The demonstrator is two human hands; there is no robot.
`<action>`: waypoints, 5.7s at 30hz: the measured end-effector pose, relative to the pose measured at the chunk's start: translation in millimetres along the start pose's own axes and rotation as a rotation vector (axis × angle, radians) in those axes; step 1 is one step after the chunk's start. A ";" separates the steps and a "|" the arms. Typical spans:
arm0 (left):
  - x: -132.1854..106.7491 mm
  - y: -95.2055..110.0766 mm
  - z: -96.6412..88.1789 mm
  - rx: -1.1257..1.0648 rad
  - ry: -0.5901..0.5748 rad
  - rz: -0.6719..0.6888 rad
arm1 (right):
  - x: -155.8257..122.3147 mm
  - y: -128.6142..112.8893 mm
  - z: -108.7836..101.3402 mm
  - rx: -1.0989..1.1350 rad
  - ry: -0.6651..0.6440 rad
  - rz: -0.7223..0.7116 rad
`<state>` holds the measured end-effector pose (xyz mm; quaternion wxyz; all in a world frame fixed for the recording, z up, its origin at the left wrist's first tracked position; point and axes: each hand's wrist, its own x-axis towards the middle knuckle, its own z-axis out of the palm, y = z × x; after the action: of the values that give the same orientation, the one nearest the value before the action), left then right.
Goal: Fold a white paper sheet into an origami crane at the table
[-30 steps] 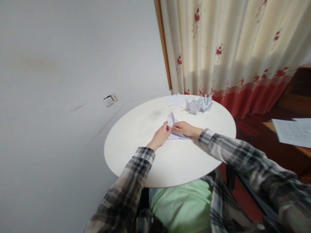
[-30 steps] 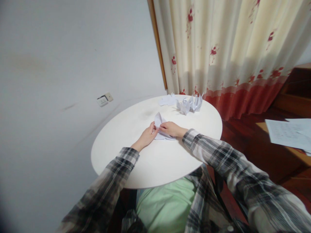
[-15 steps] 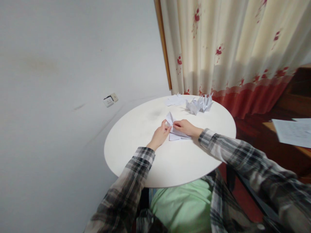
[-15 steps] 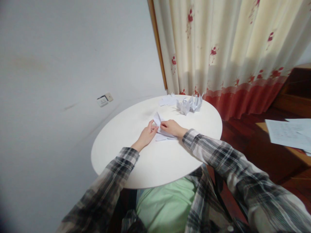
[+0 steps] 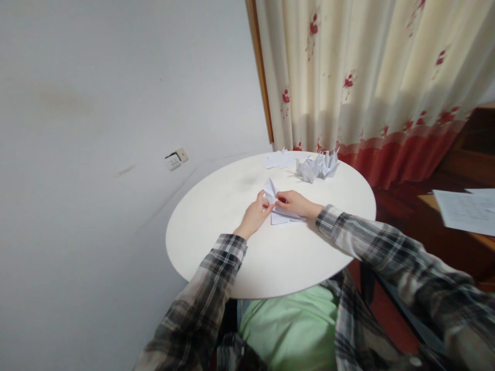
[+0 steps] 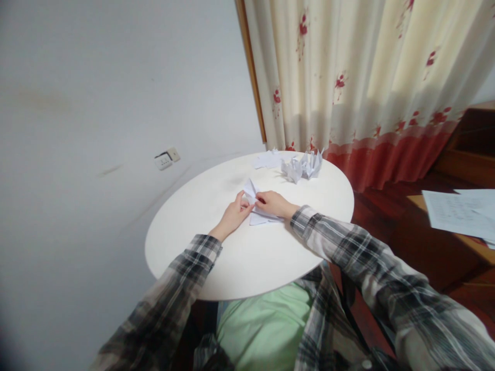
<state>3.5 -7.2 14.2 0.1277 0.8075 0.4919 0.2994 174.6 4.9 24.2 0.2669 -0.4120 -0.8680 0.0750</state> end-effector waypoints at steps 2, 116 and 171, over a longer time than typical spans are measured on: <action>0.2 -1.0 0.2 0.004 0.000 0.010 | 0.2 -0.3 -0.1 -0.020 0.006 -0.010; -2.1 2.7 -0.7 -0.001 -0.010 0.130 | -0.2 5.1 5.0 0.133 -0.071 -0.098; -3.0 4.6 -2.8 0.085 -0.061 0.183 | -0.4 5.8 4.6 0.129 -0.097 -0.094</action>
<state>4.1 -12.3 17.6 0.0803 0.8624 0.4245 0.2640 176.3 8.8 18.1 0.2538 -0.3487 -0.8916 0.1379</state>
